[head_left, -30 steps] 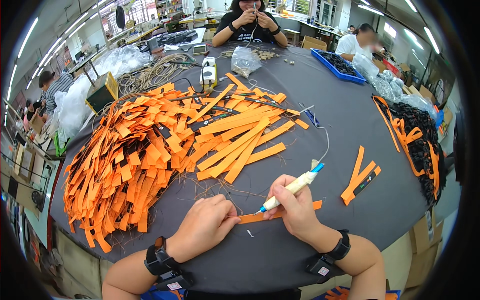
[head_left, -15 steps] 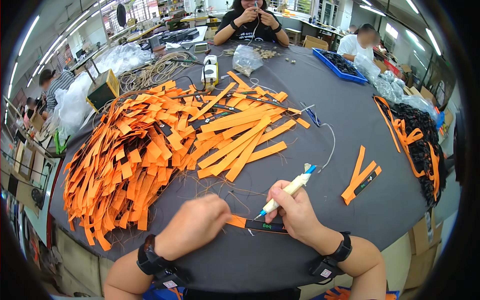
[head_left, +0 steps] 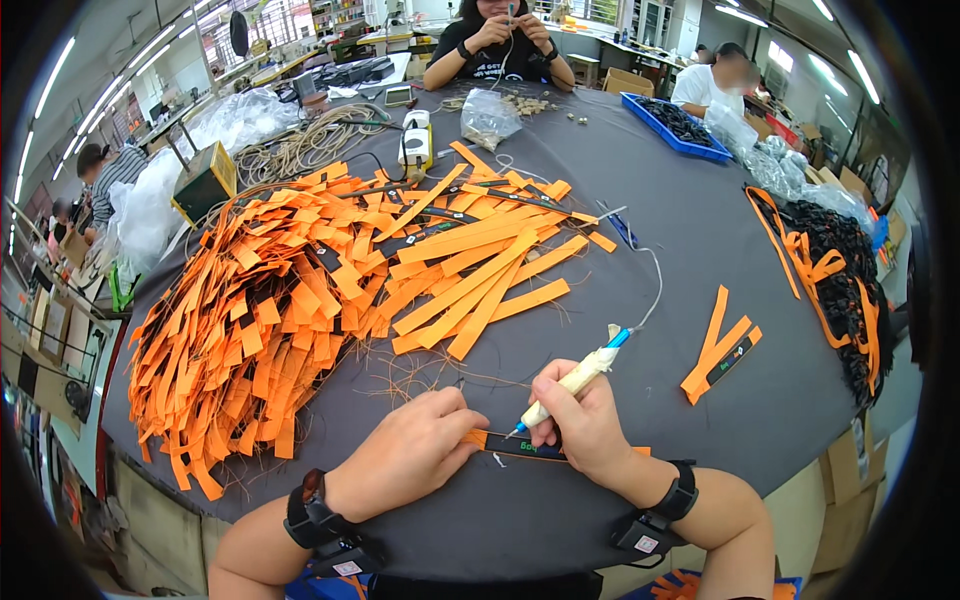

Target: The person uses a handheld tool to apply adhesive or seal the ends of orange fabric strips. They handle the strips one by one, applying the tool to the ends and placing the finished items into a blue bin. The task is performed at a workbench in a factory setting.

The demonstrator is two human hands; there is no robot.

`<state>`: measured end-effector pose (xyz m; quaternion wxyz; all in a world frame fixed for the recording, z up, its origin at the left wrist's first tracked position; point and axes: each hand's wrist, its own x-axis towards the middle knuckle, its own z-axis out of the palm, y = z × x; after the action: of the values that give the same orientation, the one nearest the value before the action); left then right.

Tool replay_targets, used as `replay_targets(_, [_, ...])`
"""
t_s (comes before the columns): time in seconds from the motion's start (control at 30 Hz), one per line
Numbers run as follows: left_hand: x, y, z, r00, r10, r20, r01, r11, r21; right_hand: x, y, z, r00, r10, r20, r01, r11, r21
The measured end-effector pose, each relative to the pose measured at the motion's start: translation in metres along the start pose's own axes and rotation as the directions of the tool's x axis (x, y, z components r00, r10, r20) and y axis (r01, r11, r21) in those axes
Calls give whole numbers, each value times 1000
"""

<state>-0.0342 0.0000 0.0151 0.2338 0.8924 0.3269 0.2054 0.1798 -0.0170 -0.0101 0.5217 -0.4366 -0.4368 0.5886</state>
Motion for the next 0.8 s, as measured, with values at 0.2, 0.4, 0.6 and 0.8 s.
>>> replay_targets(0.2, [-3, -6, 11, 999, 25, -19, -25, 1000, 13, -3, -6, 4, 1000, 15, 26, -11, 990, -141])
replay_targets(0.4, [-1, -2, 12, 999, 2, -36, -2, 1000, 19, -5, -2, 6, 999, 13, 45, -7, 992, -127])
replay_targets(0.6, [0, -2, 11, 998, -31, -55, 29, 999, -33, -5, -4, 7, 998, 16, 64, -7, 990, -142])
replay_targets(0.8, [1, -4, 14, 997, -33, -74, 30, 999, -36, -4, -3, 7, 998, 11, 68, 0, 986, -166])
